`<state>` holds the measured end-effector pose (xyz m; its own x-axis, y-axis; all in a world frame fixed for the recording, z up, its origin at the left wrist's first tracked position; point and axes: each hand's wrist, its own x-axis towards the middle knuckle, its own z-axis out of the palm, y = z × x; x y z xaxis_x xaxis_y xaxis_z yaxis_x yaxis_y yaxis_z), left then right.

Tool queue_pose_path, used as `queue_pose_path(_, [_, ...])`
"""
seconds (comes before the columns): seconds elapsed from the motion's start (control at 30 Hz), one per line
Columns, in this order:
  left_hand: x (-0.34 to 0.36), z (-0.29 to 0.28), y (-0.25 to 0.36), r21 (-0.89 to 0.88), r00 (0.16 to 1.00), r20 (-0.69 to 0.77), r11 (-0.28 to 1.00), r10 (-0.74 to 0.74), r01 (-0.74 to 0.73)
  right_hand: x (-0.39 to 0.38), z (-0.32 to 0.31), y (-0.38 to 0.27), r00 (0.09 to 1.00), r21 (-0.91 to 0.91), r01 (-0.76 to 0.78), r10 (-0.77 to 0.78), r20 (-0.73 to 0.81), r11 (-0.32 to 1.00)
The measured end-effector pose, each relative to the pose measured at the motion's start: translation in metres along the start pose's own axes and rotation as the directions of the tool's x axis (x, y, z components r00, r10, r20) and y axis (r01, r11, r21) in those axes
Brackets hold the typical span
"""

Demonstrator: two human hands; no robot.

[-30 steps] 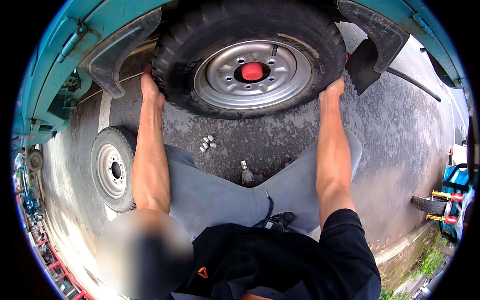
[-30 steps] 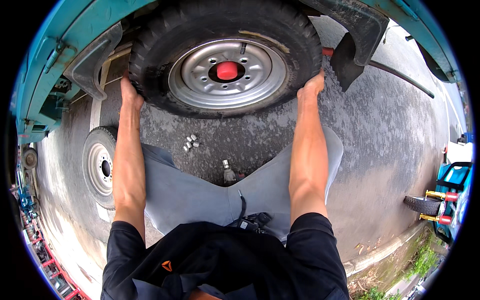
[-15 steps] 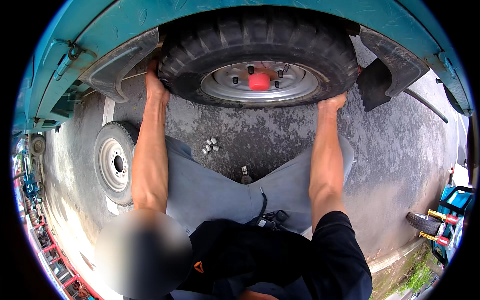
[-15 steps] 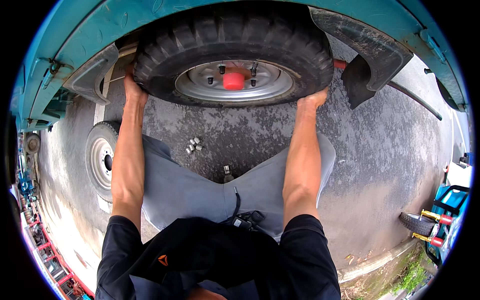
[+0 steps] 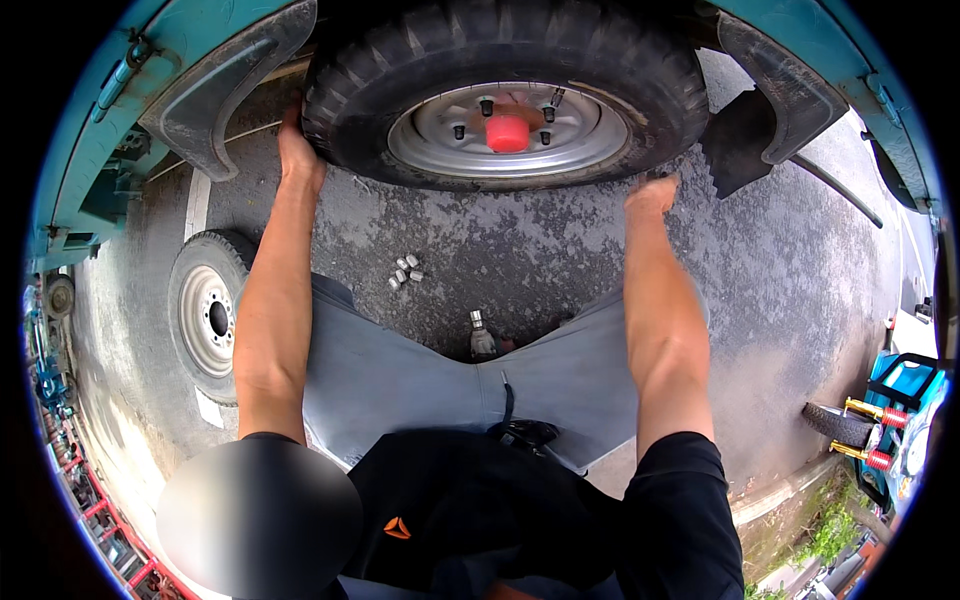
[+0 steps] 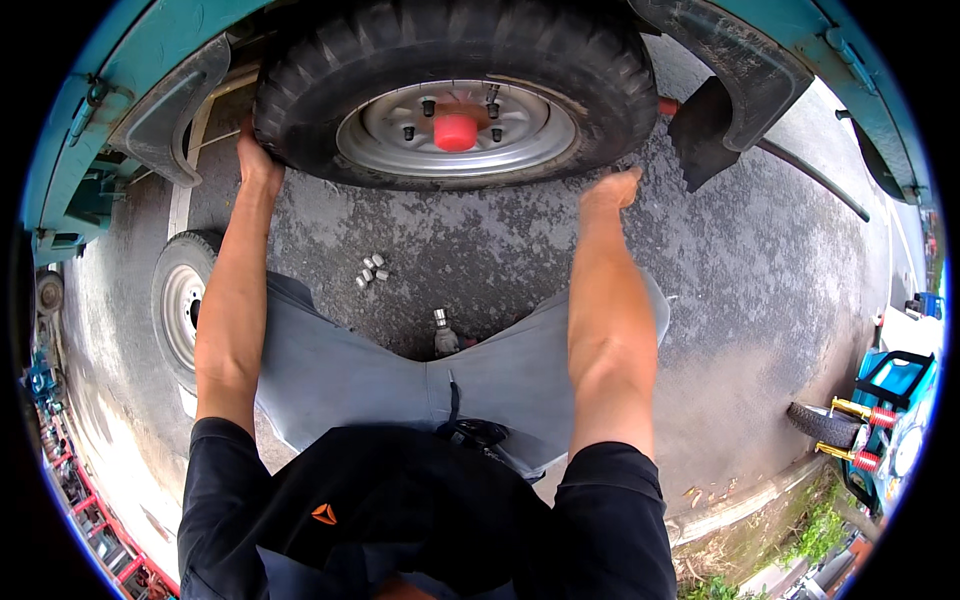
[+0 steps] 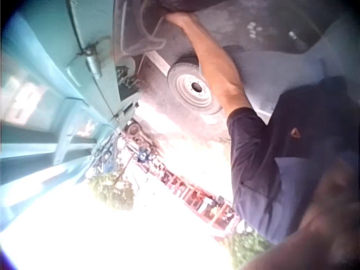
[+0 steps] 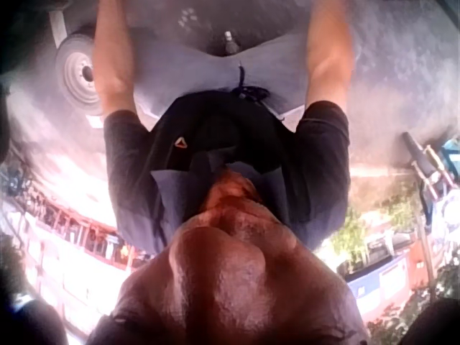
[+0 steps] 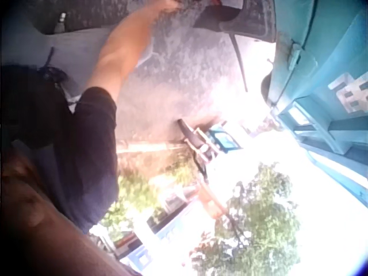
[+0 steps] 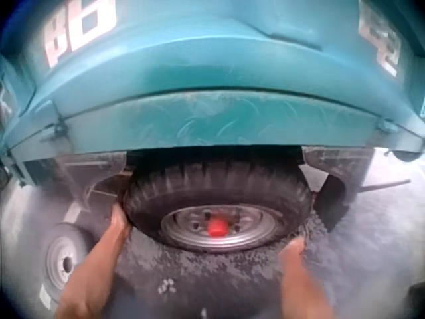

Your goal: The person retrieves a cordless impact wrench and walks to a teal three-wheeled vehicle. They use the wrench to remove the lug nuts from the rear wheel, take off the tire, and roll it aside. The person then lifts a replacement tire onto the hub, hand-tightens the lug nuts, and uses the impact wrench to secure them. Finally, they remove the jack from under the vehicle.

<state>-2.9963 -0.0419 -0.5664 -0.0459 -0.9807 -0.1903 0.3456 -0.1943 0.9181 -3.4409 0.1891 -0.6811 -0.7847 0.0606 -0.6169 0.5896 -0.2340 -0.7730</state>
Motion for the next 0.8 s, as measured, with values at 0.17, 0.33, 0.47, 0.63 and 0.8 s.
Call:
queue_pose_path(0.17, [0.022, -0.081, -0.03, 0.507, 0.964, -0.224, 0.828, -0.141, 0.239, -0.031, -0.066, 0.099, 0.837, -0.905, 0.353, 0.352, 0.419, 0.237])
queue_pose_path(0.33, [0.031, -0.147, -0.046, 0.976, 0.929, 0.056, -0.178, -0.366, -0.129, -0.123, -0.068, 0.213, 0.418, -0.585, 0.802, 0.587, 0.693, 0.121])
queue_pose_path(0.47, [0.01, -0.18, -0.085, 0.821, 0.922, 0.211, -0.453, -0.325, -0.347, -0.179, -0.089, 0.282, 0.193, -0.262, 0.964, 0.566, 0.801, 0.042])
queue_pose_path(0.63, [-0.012, -0.164, -0.055, 0.693, 0.83, 0.287, -0.495, -0.478, -0.524, -0.213, -0.084, 0.325, 0.275, -0.282, 0.958, 0.446, 0.852, -0.051])
queue_pose_path(0.8, [0.014, -0.133, -0.035, 0.812, 0.843, 0.434, -0.267, -0.318, -0.519, -0.21, -0.085, 0.351, 0.129, -0.087, 0.99, 0.465, 0.876, -0.111])
